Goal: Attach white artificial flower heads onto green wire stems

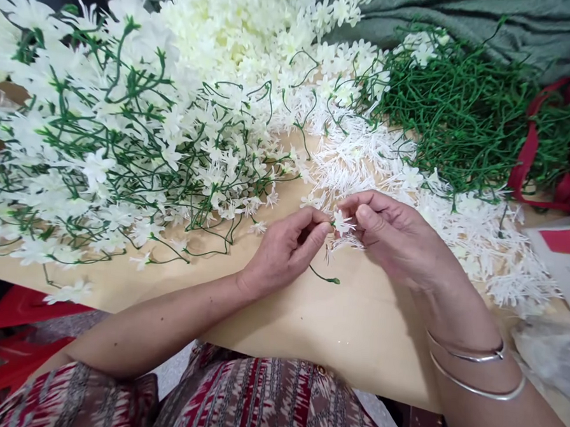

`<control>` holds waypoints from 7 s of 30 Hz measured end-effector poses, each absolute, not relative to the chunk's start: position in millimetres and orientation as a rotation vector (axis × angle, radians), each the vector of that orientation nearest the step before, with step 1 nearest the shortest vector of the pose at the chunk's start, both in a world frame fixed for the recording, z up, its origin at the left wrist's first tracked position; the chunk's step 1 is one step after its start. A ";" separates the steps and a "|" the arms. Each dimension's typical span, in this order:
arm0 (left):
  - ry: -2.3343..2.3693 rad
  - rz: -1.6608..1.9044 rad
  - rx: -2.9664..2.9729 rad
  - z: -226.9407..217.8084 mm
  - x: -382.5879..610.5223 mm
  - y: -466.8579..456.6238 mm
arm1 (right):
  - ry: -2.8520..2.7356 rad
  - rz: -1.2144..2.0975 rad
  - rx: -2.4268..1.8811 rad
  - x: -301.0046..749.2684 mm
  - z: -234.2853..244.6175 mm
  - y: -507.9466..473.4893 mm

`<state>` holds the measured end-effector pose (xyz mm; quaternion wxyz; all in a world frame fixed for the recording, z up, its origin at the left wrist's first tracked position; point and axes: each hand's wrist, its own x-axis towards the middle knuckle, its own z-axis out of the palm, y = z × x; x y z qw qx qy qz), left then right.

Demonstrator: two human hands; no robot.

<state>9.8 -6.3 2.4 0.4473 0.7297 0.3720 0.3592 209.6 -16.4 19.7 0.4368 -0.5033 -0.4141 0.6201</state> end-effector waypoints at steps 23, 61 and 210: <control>0.912 0.823 1.959 -2.0 6.6 -4.2 | -1.200 1.628 -1.283 213.3 13.7 -12.4; 0.652 0.579 2.480 -0.2 -6.0 8.4 | -1.725 -0.023 -1.562 243.1 -26.0 -0.9; 0.888 0.874 1.273 1.9 3.9 17.4 | -1.156 1.172 -1.202 207.1 -5.2 -20.0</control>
